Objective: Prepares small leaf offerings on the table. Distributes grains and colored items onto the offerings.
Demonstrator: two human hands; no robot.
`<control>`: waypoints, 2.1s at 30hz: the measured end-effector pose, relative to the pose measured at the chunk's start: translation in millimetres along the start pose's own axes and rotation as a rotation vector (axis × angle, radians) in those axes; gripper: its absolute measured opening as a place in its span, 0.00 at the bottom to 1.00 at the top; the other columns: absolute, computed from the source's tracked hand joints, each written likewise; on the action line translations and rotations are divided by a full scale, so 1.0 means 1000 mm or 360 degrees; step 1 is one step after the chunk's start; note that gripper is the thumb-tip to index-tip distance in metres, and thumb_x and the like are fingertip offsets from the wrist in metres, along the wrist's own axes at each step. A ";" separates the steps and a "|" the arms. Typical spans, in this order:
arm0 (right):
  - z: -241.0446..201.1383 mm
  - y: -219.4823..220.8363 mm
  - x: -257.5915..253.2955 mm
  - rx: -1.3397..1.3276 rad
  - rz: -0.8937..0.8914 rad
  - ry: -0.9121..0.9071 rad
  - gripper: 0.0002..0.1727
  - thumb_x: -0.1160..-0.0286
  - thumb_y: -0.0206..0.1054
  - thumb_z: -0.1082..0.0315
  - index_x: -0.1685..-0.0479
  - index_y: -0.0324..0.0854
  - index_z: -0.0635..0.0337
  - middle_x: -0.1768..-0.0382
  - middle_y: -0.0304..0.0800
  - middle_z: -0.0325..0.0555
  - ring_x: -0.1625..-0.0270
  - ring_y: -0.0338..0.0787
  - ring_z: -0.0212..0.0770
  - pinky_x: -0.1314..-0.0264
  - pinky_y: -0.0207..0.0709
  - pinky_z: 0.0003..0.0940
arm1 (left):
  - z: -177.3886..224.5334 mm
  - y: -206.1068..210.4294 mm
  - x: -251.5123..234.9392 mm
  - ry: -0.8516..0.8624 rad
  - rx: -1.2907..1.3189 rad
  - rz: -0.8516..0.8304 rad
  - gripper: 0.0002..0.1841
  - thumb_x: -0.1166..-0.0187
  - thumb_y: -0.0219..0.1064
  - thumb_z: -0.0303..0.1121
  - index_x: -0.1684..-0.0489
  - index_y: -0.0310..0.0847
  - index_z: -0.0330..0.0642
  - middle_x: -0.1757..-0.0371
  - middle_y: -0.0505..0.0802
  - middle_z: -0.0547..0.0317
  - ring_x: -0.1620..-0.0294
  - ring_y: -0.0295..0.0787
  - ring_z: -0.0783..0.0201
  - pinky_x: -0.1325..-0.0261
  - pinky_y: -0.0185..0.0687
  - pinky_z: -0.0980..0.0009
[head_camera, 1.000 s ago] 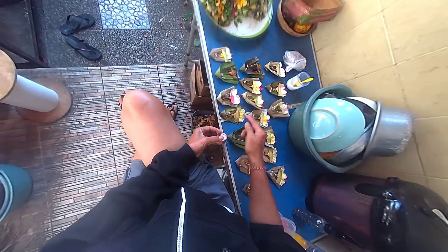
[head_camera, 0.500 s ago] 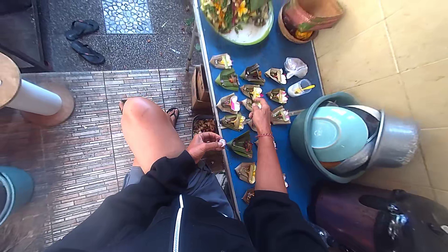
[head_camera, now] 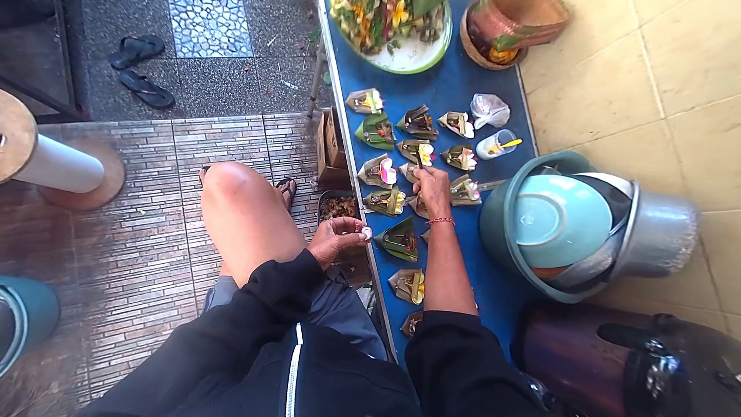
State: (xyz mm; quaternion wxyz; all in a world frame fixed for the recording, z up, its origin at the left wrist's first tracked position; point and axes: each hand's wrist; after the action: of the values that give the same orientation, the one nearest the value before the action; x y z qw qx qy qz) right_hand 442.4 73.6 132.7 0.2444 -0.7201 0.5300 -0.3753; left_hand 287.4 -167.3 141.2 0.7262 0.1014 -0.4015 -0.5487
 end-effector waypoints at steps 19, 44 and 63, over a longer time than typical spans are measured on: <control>-0.003 -0.011 0.124 -0.0092 -0.0261 -0.0616 0.27 0.06 0.39 0.57 0.17 0.72 0.55 0.80 0.77 0.44 0.83 0.72 0.41 0.82 0.70 0.40 | -0.001 -0.001 -0.007 0.0137 0.0177 0.0161 0.11 0.28 0.68 0.11 0.52 0.80 0.29 0.60 0.93 0.51 0.61 0.94 0.63 0.49 0.92 0.68; -0.011 0.024 0.166 0.0224 -0.0128 -0.0731 0.20 0.08 0.55 0.63 0.25 0.84 0.42 0.69 0.92 0.53 0.73 0.87 0.56 0.69 0.75 0.61 | -0.004 -0.004 -0.005 0.0206 0.0011 -0.0002 0.10 0.32 0.70 0.12 0.57 0.82 0.30 0.63 0.93 0.53 0.64 0.92 0.66 0.52 0.91 0.69; -0.035 0.005 -0.055 0.0389 0.0058 -0.0087 0.19 0.15 0.59 0.58 0.48 0.90 0.63 0.48 0.91 0.66 0.41 0.88 0.65 0.40 0.74 0.69 | 0.010 -0.001 -0.007 0.0124 0.0185 0.0137 0.11 0.26 0.64 0.10 0.50 0.80 0.29 0.59 0.91 0.49 0.60 0.93 0.60 0.47 0.91 0.65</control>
State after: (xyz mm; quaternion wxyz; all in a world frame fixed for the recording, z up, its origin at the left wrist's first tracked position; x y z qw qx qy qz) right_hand 403.6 125.6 134.5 0.3516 -0.6851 0.4864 -0.4128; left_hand 279.2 -158.5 143.5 0.7570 0.1472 -0.4081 -0.4885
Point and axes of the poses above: each hand's wrist, its own x-axis away from the middle knuckle, its own y-axis out of the palm, z = x × y
